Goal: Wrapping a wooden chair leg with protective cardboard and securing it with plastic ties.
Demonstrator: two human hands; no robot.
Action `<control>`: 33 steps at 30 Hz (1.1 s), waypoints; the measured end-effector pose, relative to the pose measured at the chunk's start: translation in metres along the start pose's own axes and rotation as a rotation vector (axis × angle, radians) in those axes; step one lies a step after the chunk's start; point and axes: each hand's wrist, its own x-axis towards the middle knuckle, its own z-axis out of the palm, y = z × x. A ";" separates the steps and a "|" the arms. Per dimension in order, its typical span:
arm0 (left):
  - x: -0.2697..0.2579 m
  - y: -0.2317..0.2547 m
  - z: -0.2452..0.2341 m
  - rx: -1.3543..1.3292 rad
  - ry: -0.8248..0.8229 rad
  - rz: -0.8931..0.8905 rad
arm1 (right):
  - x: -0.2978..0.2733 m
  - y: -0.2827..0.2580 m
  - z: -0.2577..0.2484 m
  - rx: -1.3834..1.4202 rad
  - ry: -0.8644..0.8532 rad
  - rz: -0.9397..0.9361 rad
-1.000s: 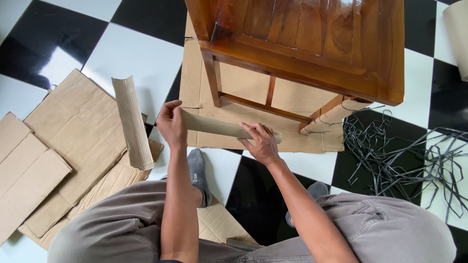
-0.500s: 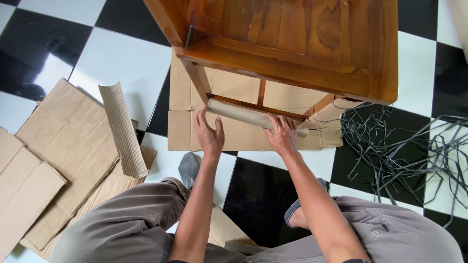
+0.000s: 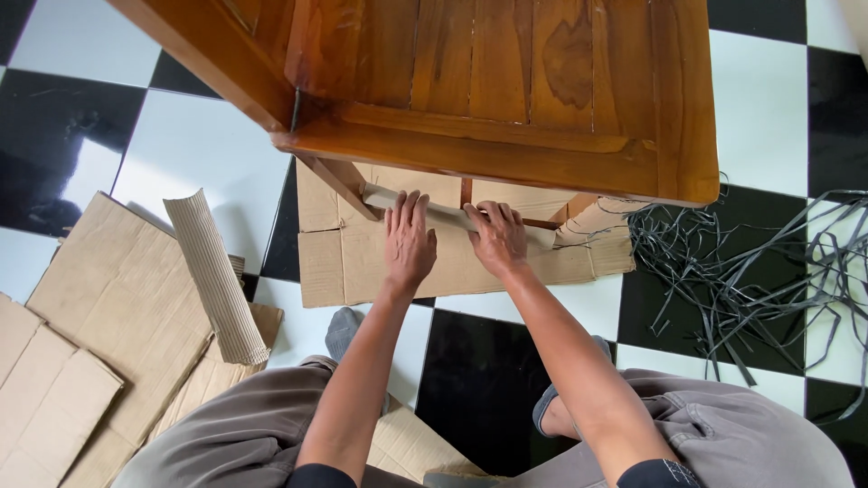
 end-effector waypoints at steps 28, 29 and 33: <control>0.048 -0.061 0.074 0.250 -0.130 0.287 | -0.020 0.025 -0.012 -0.037 -0.025 -0.027; 0.048 -0.062 0.077 0.257 -0.113 0.284 | -0.019 0.025 -0.010 -0.051 -0.030 -0.029; 0.053 -0.067 0.078 0.225 -0.095 0.259 | -0.011 0.025 -0.009 -0.039 -0.104 -0.017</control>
